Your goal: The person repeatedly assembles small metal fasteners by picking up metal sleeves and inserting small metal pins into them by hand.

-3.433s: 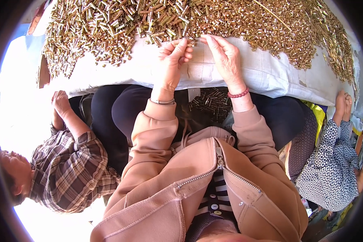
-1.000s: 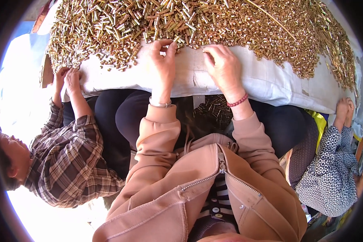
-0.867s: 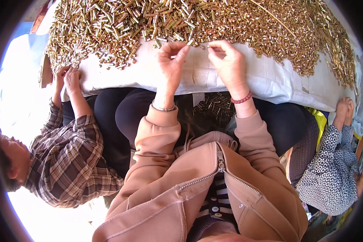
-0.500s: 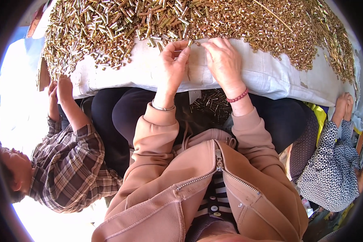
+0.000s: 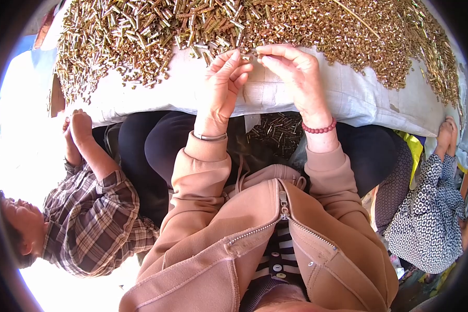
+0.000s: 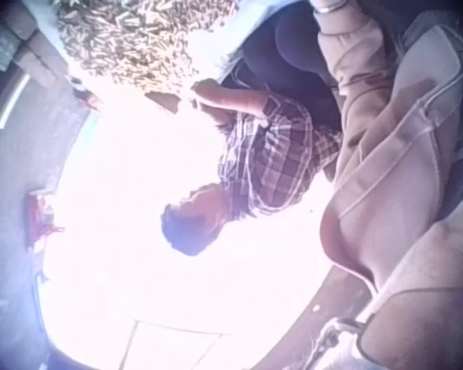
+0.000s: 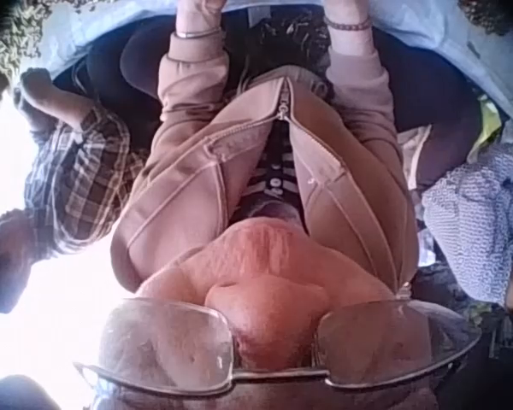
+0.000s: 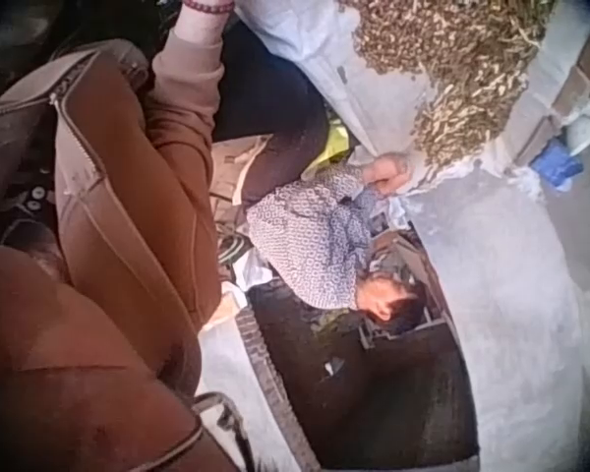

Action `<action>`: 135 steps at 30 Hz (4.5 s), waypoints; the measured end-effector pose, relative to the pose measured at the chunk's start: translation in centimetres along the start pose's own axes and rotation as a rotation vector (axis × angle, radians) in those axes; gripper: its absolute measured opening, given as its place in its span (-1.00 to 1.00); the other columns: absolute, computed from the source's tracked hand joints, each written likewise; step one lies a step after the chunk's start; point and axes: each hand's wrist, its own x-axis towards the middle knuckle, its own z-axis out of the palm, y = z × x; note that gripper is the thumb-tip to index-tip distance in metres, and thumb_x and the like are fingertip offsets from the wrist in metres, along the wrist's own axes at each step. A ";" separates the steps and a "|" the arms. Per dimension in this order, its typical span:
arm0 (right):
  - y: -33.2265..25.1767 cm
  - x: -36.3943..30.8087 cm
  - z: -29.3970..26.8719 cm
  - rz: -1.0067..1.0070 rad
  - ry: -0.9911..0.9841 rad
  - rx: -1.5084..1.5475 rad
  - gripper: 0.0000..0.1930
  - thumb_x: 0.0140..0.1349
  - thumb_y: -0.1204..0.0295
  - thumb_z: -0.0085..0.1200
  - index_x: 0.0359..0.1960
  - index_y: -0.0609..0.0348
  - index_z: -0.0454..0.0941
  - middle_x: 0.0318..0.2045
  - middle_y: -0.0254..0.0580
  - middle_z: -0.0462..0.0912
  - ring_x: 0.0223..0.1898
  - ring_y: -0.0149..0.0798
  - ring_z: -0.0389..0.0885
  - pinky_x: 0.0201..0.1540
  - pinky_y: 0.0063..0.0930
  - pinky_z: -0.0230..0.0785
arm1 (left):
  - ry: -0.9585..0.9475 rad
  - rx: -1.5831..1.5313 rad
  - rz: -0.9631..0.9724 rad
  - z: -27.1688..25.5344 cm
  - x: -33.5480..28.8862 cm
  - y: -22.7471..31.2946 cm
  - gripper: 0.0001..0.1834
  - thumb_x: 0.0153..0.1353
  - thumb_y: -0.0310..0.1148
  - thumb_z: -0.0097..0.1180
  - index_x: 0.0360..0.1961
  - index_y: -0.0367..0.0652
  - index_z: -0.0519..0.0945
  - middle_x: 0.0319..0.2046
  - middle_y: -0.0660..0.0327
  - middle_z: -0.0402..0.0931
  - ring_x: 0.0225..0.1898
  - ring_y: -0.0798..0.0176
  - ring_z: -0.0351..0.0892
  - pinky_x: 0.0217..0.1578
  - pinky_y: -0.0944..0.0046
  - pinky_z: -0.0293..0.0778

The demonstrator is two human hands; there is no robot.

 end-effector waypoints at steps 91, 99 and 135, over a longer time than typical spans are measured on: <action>2.6 0.8 1.1 -0.516 0.343 -0.977 -0.88 0.09 0.52 0.13 -0.33 0.05 0.62 -0.34 -0.29 0.58 -0.46 -0.19 0.59 -0.41 -0.37 0.48 | -0.052 0.390 0.183 1.6 -1.0 -1.8 -0.81 0.28 -0.33 0.13 -0.26 -0.27 0.58 -0.43 0.14 0.64 -0.47 0.40 0.60 -0.41 0.50 0.47; 3.1 1.0 -1.7 0.017 0.230 0.097 -0.84 0.17 0.51 0.17 -0.25 0.33 0.63 -0.36 -0.21 0.68 -0.36 -0.46 0.62 -0.28 -0.59 0.49 | -0.228 0.490 0.025 2.0 -1.5 -0.8 -0.81 0.24 -0.35 0.17 -0.25 -0.27 0.60 -0.41 0.18 0.64 -0.41 0.42 0.60 -0.32 0.46 0.48; -0.9 0.1 0.6 -0.083 -0.007 0.003 -0.83 0.17 0.60 0.13 -0.19 0.30 0.61 -0.35 -0.26 0.66 -0.31 -0.50 0.60 -0.23 -0.67 0.47 | -0.271 0.431 0.202 0.2 -1.1 1.2 -0.81 0.23 -0.47 0.15 -0.13 -0.20 0.58 -0.28 0.32 0.59 -0.21 0.47 0.51 -0.13 0.48 0.36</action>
